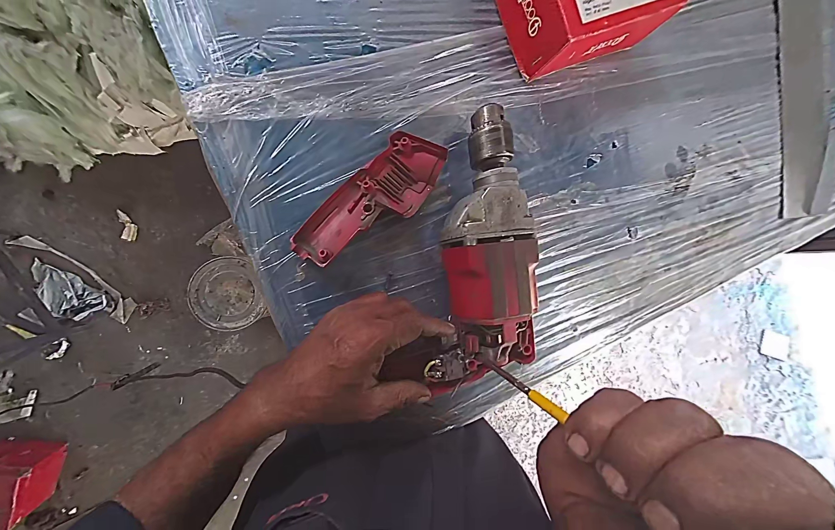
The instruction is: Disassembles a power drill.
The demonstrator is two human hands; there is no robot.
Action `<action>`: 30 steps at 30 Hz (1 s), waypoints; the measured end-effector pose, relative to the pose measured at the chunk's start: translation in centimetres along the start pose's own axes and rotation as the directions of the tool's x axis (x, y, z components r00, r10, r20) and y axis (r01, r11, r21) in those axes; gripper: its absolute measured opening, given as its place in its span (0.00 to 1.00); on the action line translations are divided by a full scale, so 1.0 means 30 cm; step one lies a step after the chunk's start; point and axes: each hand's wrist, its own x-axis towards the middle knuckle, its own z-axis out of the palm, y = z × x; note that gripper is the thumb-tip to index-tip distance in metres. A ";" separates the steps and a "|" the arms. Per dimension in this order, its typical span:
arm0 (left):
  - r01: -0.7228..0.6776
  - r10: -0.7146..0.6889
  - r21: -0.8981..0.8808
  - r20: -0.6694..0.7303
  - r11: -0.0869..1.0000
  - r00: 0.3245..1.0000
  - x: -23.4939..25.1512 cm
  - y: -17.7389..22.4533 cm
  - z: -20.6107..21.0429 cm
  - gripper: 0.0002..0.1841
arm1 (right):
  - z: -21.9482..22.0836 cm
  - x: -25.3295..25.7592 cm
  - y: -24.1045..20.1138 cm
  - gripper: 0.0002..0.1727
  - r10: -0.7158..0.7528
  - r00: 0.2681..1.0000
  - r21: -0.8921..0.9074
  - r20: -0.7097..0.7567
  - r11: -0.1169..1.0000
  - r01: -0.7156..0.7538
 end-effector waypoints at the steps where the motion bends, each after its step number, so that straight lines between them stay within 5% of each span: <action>1: 0.001 -0.001 0.001 0.004 1.000 1.000 0.001 0.000 -0.001 0.30 | 0.000 0.001 0.000 0.15 0.000 1.000 0.001 0.001 1.000 0.000; 30: -0.006 0.006 0.030 -0.004 1.000 1.000 0.002 -0.009 0.005 0.33 | 0.027 0.000 0.010 0.17 -0.059 0.995 -0.004 -0.077 0.998 0.059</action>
